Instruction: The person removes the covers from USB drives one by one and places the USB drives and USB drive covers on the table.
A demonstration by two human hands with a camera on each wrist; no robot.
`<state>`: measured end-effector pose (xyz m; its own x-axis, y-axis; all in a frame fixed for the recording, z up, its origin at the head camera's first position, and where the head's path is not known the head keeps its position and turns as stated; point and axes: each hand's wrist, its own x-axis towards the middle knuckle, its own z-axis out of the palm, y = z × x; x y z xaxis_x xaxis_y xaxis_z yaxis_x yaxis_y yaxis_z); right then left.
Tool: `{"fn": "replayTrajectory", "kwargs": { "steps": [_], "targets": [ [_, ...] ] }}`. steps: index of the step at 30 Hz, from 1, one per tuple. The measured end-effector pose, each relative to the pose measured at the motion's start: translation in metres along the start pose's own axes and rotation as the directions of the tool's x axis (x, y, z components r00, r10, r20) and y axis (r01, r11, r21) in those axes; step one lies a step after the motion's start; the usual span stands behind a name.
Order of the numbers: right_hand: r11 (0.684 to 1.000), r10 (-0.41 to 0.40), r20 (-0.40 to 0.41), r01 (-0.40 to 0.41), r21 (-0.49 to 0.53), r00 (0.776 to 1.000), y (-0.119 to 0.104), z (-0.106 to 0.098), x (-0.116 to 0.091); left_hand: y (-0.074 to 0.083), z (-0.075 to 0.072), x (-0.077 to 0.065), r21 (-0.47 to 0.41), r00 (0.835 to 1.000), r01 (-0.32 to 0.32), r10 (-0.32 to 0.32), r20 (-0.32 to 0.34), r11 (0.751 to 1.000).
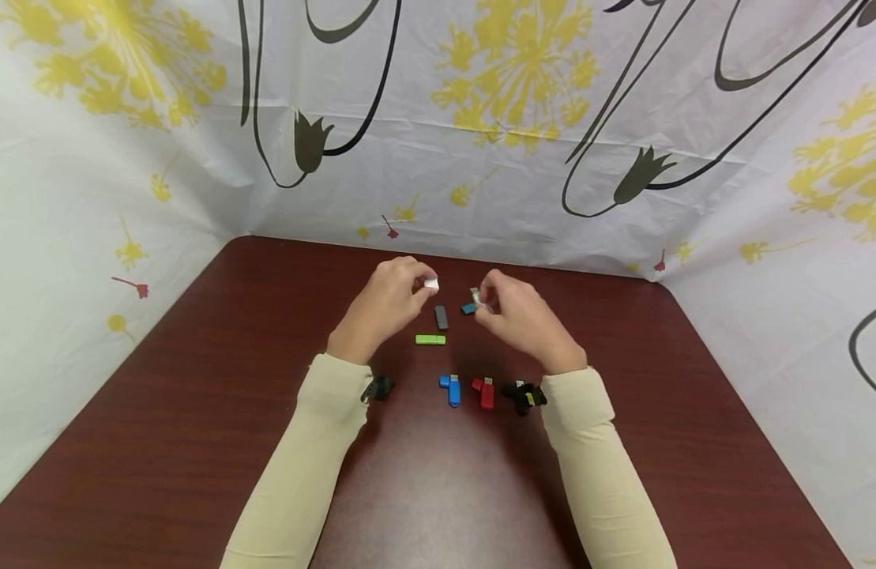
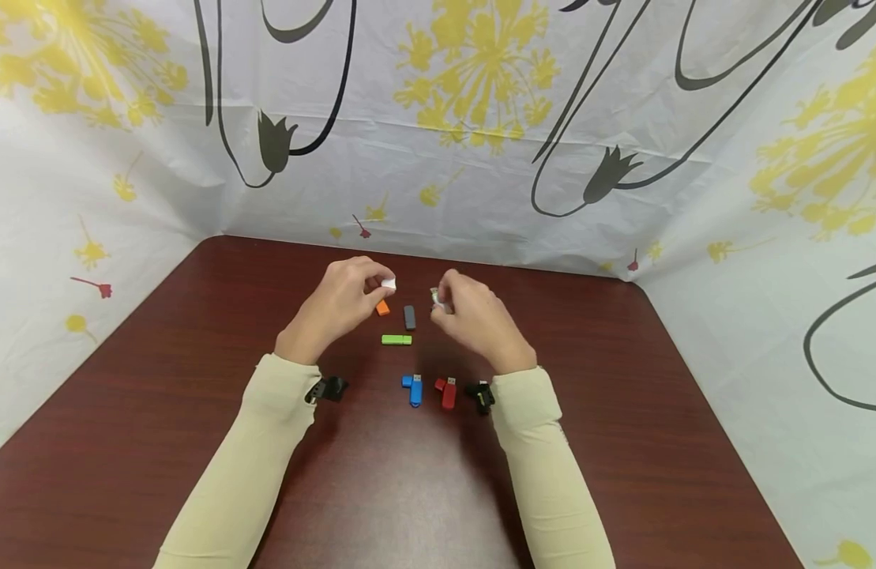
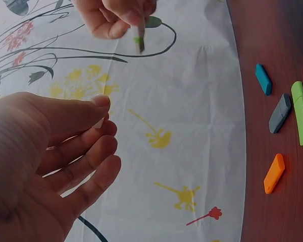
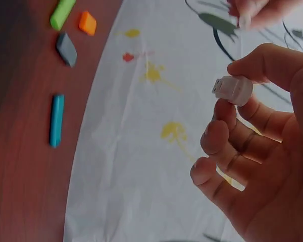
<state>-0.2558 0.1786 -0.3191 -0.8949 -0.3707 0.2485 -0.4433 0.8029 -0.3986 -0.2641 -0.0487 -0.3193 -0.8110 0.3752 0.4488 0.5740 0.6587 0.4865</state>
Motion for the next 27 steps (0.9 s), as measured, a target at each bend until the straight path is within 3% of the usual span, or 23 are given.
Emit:
{"fn": "replayTrajectory", "kwargs": {
  "steps": [12,20,27],
  "targets": [
    [0.994,-0.101,0.154,0.107,-0.029,0.983,-0.024,0.041,0.008,-0.003,-0.001,0.000,-0.028,1.000,-0.006,0.006,-0.001,1.000],
    [0.997,-0.068,0.308,0.071,0.001,0.949,-0.049,0.073,0.008,-0.002,-0.001,0.001,-0.015,1.000,-0.003,0.003,0.005,1.000],
    [0.993,-0.011,0.359,0.053,-0.106,0.933,-0.064,0.094,0.003,-0.002,-0.003,-0.001,-0.029,1.000,0.010,-0.010,0.000,1.000]
  ]
}}
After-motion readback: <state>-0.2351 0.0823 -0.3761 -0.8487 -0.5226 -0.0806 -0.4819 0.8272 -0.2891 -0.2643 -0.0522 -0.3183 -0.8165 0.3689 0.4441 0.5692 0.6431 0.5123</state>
